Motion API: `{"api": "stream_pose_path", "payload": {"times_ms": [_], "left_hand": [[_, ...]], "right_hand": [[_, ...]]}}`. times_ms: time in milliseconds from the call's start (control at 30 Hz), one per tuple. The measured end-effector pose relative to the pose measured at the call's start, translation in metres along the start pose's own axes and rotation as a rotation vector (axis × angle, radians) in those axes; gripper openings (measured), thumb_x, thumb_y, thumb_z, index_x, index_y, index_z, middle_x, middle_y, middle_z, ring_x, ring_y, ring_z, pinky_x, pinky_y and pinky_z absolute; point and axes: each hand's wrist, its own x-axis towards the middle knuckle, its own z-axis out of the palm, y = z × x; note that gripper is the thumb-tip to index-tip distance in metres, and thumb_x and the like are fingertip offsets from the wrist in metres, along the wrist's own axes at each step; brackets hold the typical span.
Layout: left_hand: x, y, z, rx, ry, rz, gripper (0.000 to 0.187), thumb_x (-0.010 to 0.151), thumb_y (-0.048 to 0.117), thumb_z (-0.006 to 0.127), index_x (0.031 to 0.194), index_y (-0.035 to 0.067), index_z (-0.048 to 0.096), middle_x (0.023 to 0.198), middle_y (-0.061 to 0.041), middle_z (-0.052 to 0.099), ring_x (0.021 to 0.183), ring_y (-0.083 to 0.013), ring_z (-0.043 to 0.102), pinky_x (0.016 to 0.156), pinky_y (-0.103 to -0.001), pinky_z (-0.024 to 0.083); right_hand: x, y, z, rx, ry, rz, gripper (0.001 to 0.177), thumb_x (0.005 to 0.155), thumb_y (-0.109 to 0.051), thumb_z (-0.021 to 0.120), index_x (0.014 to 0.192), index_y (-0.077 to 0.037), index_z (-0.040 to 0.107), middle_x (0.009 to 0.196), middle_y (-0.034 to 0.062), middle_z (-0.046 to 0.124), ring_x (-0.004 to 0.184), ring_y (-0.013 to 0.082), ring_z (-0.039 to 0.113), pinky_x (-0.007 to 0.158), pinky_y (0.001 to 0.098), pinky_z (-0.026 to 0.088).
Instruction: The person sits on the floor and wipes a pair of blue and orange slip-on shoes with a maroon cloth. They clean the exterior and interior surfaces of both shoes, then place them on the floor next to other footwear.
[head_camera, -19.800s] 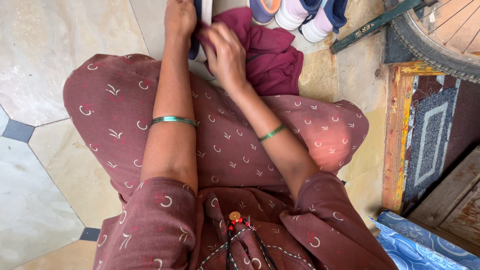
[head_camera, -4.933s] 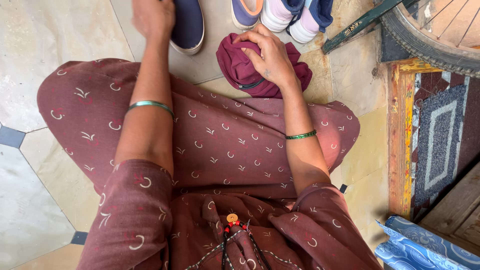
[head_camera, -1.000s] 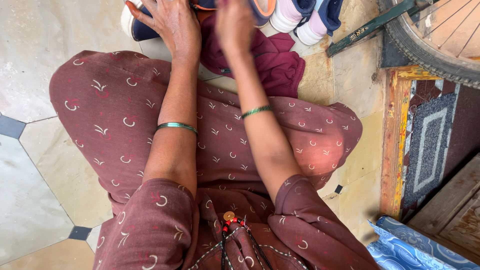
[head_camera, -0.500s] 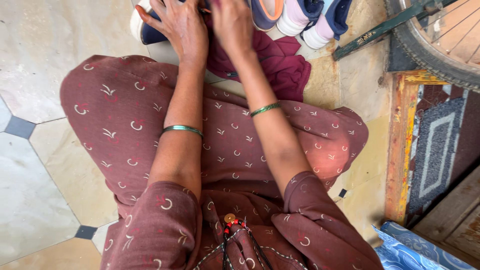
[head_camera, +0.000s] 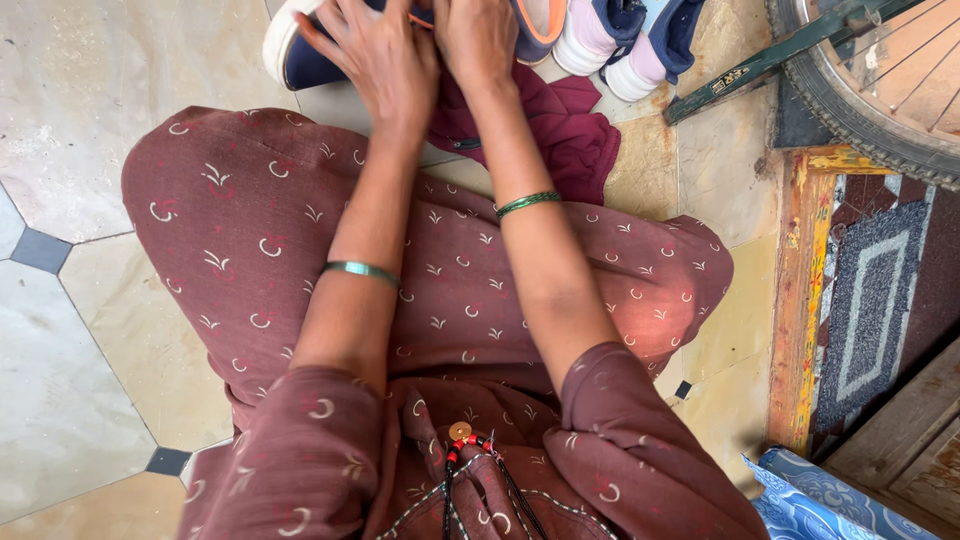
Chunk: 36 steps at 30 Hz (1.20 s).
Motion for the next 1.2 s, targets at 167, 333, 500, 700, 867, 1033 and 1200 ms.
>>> {"api": "stream_pose_path", "payload": {"times_ms": [167, 333, 500, 700, 867, 1033, 1200], "left_hand": [[-0.069, 0.022, 0.015, -0.584, -0.180, -0.663, 0.038, 0.086, 0.025, 0.080, 0.113, 0.008, 0.060, 0.112, -0.015, 0.060, 0.107, -0.0297, 0.059, 0.099, -0.044, 0.047], [-0.092, -0.022, 0.079, -1.257, -0.038, -1.015, 0.071, 0.091, 0.039, 0.079, 0.131, -0.003, 0.038, 0.123, -0.016, 0.063, 0.112, -0.0186, 0.062, 0.100, -0.032, 0.049], [-0.071, -0.033, 0.091, -1.423, 0.012, -1.256, 0.069, 0.089, 0.028, 0.075, 0.133, -0.005, 0.034, 0.119, -0.021, 0.063, 0.100, -0.0233, 0.069, 0.087, -0.036, 0.060], [-0.070, -0.036, 0.095, -1.336, 0.048, -1.258, 0.067, 0.095, 0.013, 0.065, 0.146, 0.004, 0.022, 0.122, -0.019, 0.061, 0.105, -0.0270, 0.062, 0.091, -0.039, 0.054], [-0.084, -0.053, 0.112, -1.191, 0.103, -0.873, 0.071, 0.100, -0.001, 0.063, 0.153, 0.003, 0.015, 0.143, -0.013, 0.049, 0.129, -0.0232, 0.052, 0.112, -0.037, 0.038], [-0.071, -0.046, 0.103, -1.022, -0.098, -0.843, 0.057, 0.103, 0.003, 0.062, 0.150, 0.000, 0.030, 0.131, -0.018, 0.066, 0.114, -0.0237, 0.064, 0.104, -0.036, 0.050], [-0.059, -0.034, 0.080, -1.031, -0.063, -0.897, 0.060, 0.099, 0.008, 0.061, 0.147, 0.000, 0.025, 0.110, -0.012, 0.067, 0.093, -0.0173, 0.063, 0.091, -0.032, 0.053]], "right_hand": [[-0.022, -0.016, -0.014, 0.064, 0.050, 0.099, 0.033, 0.088, -0.020, 0.074, 0.110, 0.002, 0.062, 0.105, 0.0235, 0.066, 0.091, 0.0446, 0.068, 0.074, 0.0510, 0.055], [-0.041, -0.030, -0.032, 0.109, 0.093, 0.163, 0.032, 0.091, -0.021, 0.074, 0.114, -0.003, 0.062, 0.113, 0.0198, 0.065, 0.096, 0.0427, 0.066, 0.081, 0.0489, 0.054], [-0.047, -0.053, -0.068, 0.292, 0.103, 0.146, 0.021, 0.091, -0.010, 0.070, 0.111, -0.009, 0.062, 0.112, 0.0098, 0.065, 0.104, 0.0367, 0.068, 0.082, 0.0442, 0.054], [-0.067, -0.060, -0.071, 0.311, 0.076, 0.121, 0.023, 0.087, -0.007, 0.070, 0.108, -0.013, 0.065, 0.107, 0.0088, 0.064, 0.100, 0.0350, 0.068, 0.081, 0.0431, 0.054], [-0.061, -0.023, -0.061, 0.215, 0.259, 0.379, 0.020, 0.090, -0.008, 0.072, 0.108, -0.011, 0.063, 0.108, 0.0113, 0.064, 0.099, 0.0351, 0.069, 0.082, 0.0437, 0.055], [-0.041, -0.053, -0.037, 0.341, 0.063, 0.113, 0.021, 0.095, -0.007, 0.071, 0.115, -0.013, 0.071, 0.111, 0.0097, 0.072, 0.103, 0.0344, 0.070, 0.089, 0.0437, 0.056], [-0.042, -0.058, -0.050, 0.342, 0.093, 0.135, 0.026, 0.090, -0.011, 0.071, 0.115, -0.011, 0.067, 0.114, 0.0105, 0.070, 0.105, 0.0343, 0.069, 0.089, 0.0428, 0.057]]}}
